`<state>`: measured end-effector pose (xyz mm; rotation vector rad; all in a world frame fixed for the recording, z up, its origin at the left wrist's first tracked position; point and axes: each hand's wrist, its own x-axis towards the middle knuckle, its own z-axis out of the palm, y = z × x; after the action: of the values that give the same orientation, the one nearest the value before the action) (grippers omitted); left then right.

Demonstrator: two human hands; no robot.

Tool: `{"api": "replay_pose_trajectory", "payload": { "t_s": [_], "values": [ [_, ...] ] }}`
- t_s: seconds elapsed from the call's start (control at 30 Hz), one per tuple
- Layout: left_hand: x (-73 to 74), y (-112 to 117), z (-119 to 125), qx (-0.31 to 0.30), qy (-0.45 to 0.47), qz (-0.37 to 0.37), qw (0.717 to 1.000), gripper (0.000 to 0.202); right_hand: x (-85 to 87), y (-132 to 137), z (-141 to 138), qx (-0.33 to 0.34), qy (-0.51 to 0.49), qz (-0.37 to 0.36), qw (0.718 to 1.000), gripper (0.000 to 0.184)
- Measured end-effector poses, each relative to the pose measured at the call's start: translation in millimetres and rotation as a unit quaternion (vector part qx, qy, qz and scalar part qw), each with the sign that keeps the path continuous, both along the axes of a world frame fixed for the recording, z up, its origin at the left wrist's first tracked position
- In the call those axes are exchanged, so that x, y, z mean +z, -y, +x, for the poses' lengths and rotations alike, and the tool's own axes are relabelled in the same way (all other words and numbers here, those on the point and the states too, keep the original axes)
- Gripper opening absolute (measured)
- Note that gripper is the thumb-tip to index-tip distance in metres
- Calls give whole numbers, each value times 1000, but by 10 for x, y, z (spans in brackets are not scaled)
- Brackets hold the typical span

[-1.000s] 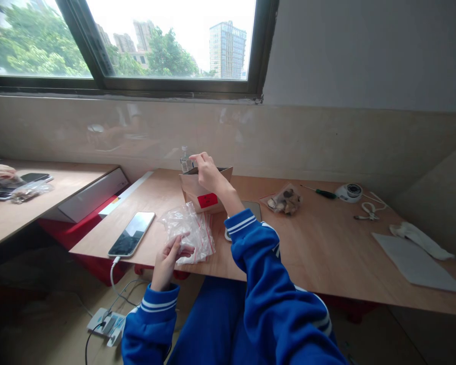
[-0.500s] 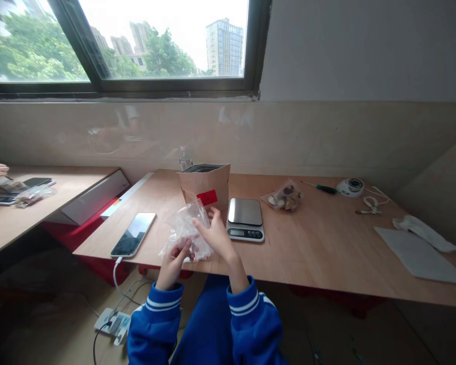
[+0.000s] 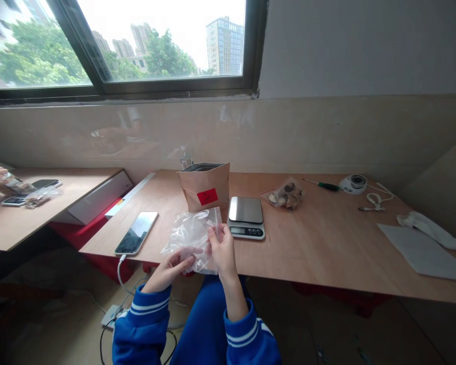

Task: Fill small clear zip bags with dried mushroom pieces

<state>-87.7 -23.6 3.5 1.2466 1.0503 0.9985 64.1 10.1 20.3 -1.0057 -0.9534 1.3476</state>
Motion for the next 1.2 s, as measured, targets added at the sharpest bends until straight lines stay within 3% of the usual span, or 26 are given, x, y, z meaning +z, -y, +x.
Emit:
{"api": "replay_pose_trajectory", "payload": {
  "t_s": [0.1, 0.2, 0.33, 0.43, 0.6, 0.7, 0.8, 0.87, 0.97, 1.07, 1.13, 1.2],
  "values": [
    [81, 54, -14, 5, -12, -12, 1000, 42, -10, 8, 1, -52, 16, 6, 998, 36],
    [144, 46, 16, 87, -8, 5, 996, 48, -13, 23, -9, -65, 76, 27, 995, 31],
    [109, -73, 180, 205, 27, -4, 978, 49, -85, 85, -55, -35, 146, 83, 985, 24],
    [67, -183, 274, 263, 29, 8, 964, 46, -151, 144, -83, -1, 163, 68, 984, 23],
    [134, -414, 223, 262, -52, 105, 958, 45, -212, 158, -105, -15, 169, 57, 984, 24],
    [163, -629, 87, 237, -147, 121, 953, 43, -266, 88, -7, 9, 146, 44, 988, 28],
    [130, -849, -125, 251, -226, 109, 935, 42, -326, -54, 303, 53, 177, 29, 982, 28],
    [106, -940, -270, 273, -256, 98, 922, 41, -355, -207, 617, 20, 227, 61, 972, 25],
    [128, -926, -387, 317, -302, 92, 894, 51, -392, -543, 1131, -88, 336, 123, 930, 24],
    [184, -763, -317, 361, -402, 151, 828, 64, -444, -959, 1540, -190, 481, 140, 845, 26],
    [161, -643, -187, 319, -478, 205, 792, 59, -488, -1213, 1709, -206, 571, 132, 784, 37],
    [43, -565, -37, 231, -525, 216, 790, 53, -529, -1401, 1806, -190, 642, 114, 734, 44]
  ]
}}
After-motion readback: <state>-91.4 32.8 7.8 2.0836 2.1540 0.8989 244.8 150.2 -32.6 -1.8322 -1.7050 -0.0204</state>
